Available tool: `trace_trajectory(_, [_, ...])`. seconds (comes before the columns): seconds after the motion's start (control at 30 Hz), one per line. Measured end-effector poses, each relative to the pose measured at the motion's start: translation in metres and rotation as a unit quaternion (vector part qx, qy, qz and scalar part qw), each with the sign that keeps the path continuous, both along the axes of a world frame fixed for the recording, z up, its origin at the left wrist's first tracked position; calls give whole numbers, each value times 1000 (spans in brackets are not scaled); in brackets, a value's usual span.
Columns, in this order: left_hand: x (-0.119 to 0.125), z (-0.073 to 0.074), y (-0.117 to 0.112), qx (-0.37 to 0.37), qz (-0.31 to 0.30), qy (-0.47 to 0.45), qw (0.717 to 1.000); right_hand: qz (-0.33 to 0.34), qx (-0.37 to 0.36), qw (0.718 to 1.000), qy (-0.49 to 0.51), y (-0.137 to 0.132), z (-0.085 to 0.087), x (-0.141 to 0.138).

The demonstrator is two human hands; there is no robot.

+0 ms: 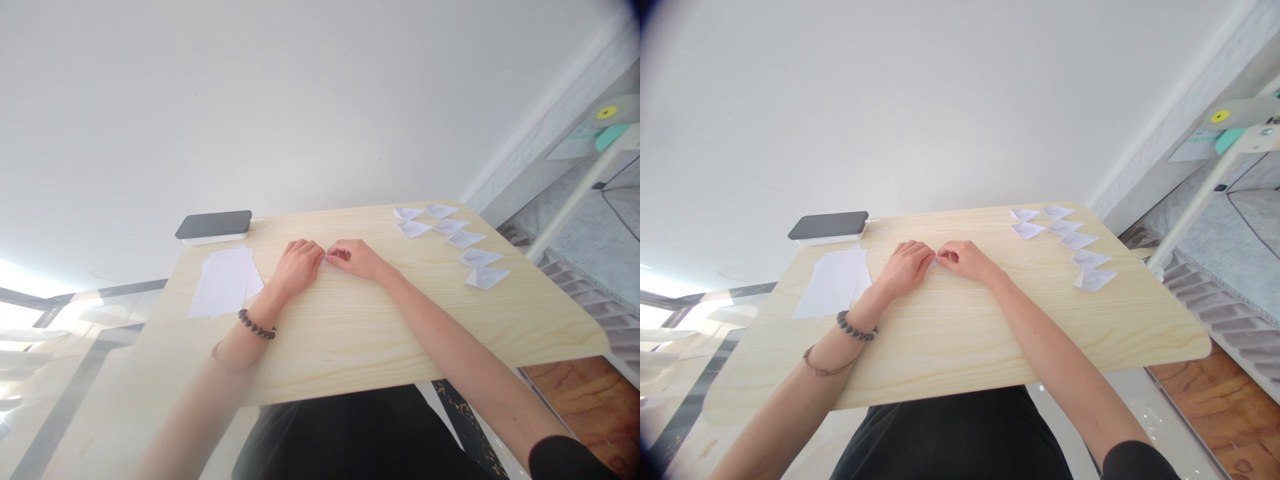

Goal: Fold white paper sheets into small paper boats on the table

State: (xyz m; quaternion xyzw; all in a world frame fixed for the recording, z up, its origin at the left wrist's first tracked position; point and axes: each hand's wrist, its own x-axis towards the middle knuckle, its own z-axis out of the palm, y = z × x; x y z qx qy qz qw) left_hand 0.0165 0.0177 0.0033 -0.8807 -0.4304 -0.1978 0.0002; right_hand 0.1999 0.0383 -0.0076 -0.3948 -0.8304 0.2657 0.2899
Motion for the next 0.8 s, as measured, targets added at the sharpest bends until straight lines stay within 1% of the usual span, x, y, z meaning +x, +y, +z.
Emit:
trace_trajectory(0.13, [0, 0, 0, -21, 9, -22, 999, 1, -1, 1000, 10, 1, -1, 0])
trace_trajectory(0.3, [-1, -2, 2, -48, 4, -33, 998, 12, 5, 1000, 7, 1, 0, 0])
trace_trajectory(0.43, [-2, -4, 3, -58, -1, -42, 997, 18, 5, 1000, 9, 0, 1, 0])
trace_trajectory(0.67, [-1, -4, 2, -74, -6, -67, 995, 8, -25, 1000, 13, 1, -2, 1])
trace_trajectory(0.8, [-1, -3, 2, -79, 1, -72, 994, 15, -14, 1000, 3, 1, -1, 2])
